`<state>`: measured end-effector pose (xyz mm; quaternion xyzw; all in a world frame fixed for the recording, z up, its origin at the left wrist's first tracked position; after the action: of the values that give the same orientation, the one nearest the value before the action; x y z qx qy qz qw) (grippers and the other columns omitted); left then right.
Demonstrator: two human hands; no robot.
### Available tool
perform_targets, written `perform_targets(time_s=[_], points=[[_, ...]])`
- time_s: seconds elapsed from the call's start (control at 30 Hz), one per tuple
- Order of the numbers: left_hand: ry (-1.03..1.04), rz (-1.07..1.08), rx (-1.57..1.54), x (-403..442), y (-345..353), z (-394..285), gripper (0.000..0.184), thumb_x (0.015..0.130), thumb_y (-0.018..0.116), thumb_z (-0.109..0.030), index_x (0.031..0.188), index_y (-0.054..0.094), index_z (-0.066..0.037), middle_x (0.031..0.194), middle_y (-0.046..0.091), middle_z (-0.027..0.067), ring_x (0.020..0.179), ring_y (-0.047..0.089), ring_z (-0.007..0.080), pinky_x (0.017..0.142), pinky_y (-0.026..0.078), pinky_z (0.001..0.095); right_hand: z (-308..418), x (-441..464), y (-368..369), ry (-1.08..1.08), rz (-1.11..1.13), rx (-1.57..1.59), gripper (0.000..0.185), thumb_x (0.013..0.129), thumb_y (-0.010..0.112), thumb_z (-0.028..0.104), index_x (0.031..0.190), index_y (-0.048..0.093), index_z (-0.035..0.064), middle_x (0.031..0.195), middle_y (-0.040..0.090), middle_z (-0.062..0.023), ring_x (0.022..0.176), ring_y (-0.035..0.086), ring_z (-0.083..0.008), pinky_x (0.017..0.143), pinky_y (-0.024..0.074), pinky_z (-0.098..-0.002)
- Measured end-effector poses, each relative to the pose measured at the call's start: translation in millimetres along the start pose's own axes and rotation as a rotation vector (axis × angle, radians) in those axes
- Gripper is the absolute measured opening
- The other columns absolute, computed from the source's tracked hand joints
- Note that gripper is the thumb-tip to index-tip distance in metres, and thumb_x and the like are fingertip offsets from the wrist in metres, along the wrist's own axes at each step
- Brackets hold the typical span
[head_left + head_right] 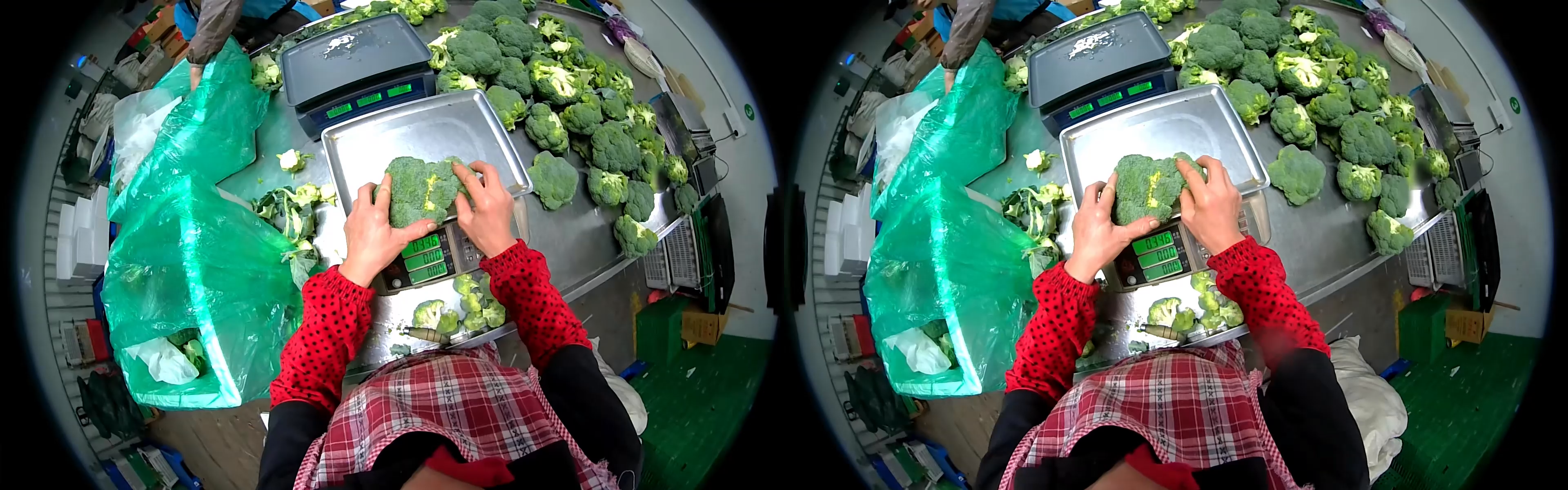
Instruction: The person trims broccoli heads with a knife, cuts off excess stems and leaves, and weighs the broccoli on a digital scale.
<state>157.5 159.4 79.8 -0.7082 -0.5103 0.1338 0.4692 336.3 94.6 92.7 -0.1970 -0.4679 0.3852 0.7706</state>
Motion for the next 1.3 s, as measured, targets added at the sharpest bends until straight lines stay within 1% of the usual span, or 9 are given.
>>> perform_targets(time_s=[0.13,0.3,0.37,0.47,0.5,0.73,0.87,1.13,1.3], points=[[0.003,0.044,0.075,-3,6,-13,0.101,0.064,0.080,-0.060,0.132,0.050,0.009,0.108,0.055,0.0210,0.093,0.061,0.0358,0.075,0.053,0.0439,11,6,7,-0.104,-0.005,-0.110,0.047,0.069,0.065,0.000,0.116,0.067,0.0059,0.102,0.057,-0.0177,0.092,0.062,-0.0347,0.070,0.0535,-0.0426],[-0.022,0.000,0.132,-4,3,-11,0.100,0.065,0.079,-0.061,0.133,0.050,0.007,0.108,0.055,0.0198,0.092,0.062,0.0351,0.074,0.054,0.0434,-2,13,10,-0.003,0.107,-0.110,0.047,0.071,0.062,-0.004,0.115,0.069,0.0098,0.108,0.060,-0.0145,0.087,0.064,-0.0293,0.072,0.0531,-0.0368],[-0.054,0.057,0.080,0,0,-7,0.100,0.065,0.079,-0.061,0.135,0.050,0.004,0.109,0.055,0.0195,0.094,0.062,0.0347,0.075,0.054,0.0430,-21,12,5,0.118,0.146,0.221,0.044,0.073,0.063,-0.006,0.114,0.070,0.0075,0.110,0.060,-0.0126,0.087,0.063,-0.0238,0.073,0.0527,-0.0330],[-0.112,0.074,0.072,-1,-1,-3,0.100,0.065,0.078,-0.062,0.136,0.050,0.002,0.111,0.055,0.0193,0.097,0.062,0.0343,0.077,0.054,0.0426,-22,5,-21,-0.025,0.041,0.291,0.042,0.073,0.063,-0.008,0.113,0.071,0.0055,0.114,0.060,-0.0112,0.092,0.062,-0.0213,0.079,0.0517,-0.0313],[-0.127,0.093,0.058,-1,0,-2,0.100,0.064,0.078,-0.063,0.136,0.051,0.002,0.112,0.055,0.0192,0.099,0.062,0.0349,0.079,0.054,0.0428,-21,2,-26,-0.032,0.053,0.304,0.044,0.072,0.063,-0.011,0.112,0.071,0.0051,0.118,0.060,-0.0116,0.099,0.061,-0.0233,0.086,0.0505,-0.0325],[-0.144,0.102,0.045,1,2,0,0.102,0.064,0.078,-0.064,0.137,0.050,0.002,0.110,0.055,0.0188,0.096,0.063,0.0346,0.078,0.054,0.0431,-44,4,-34,0.037,0.074,0.477,0.041,0.073,0.055,-0.013,0.105,0.072,0.0060,0.120,0.061,-0.0108,0.105,0.061,-0.0237,0.085,0.0523,-0.0309],[-0.115,0.055,0.063,4,6,-4,0.103,0.063,0.078,-0.064,0.135,0.050,0.004,0.107,0.055,0.0191,0.094,0.062,0.0351,0.076,0.054,0.0429,-4,1,-12,-0.180,0.135,0.406,0.041,0.073,0.055,-0.014,0.104,0.073,0.0069,0.122,0.063,-0.0138,0.110,0.061,-0.0299,0.090,0.0513,-0.0366],[-0.045,0.258,0.143,16,9,-4,0.128,0.060,0.080,-0.065,0.148,0.022,0.010,0.108,0.050,0.0202,0.089,0.062,0.0338,0.071,0.055,0.0416,-6,25,-2,-0.280,0.190,0.372,0.041,0.071,0.055,-0.015,0.103,0.073,0.0064,0.123,0.064,-0.0121,0.109,0.060,-0.0322,0.092,0.0502,-0.0376],[-0.025,0.179,0.197,11,17,0,0.124,0.062,0.082,-0.058,0.148,0.021,0.008,0.106,0.050,0.0194,0.088,0.061,0.0330,0.069,0.055,0.0401,7,33,-2,-0.400,0.191,0.340,0.045,0.070,0.056,-0.015,0.105,0.072,0.0065,0.124,0.063,-0.0119,0.109,0.060,-0.0319,0.092,0.0499,-0.0375]])
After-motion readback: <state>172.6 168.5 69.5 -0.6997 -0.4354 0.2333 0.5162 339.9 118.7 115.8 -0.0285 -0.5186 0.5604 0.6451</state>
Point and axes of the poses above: each hand's wrist, its own x-axis towards the middle knuckle, its own y-axis out of the palm, z = x × y, the point moved 7 cm from there along x, towards the middle knuckle
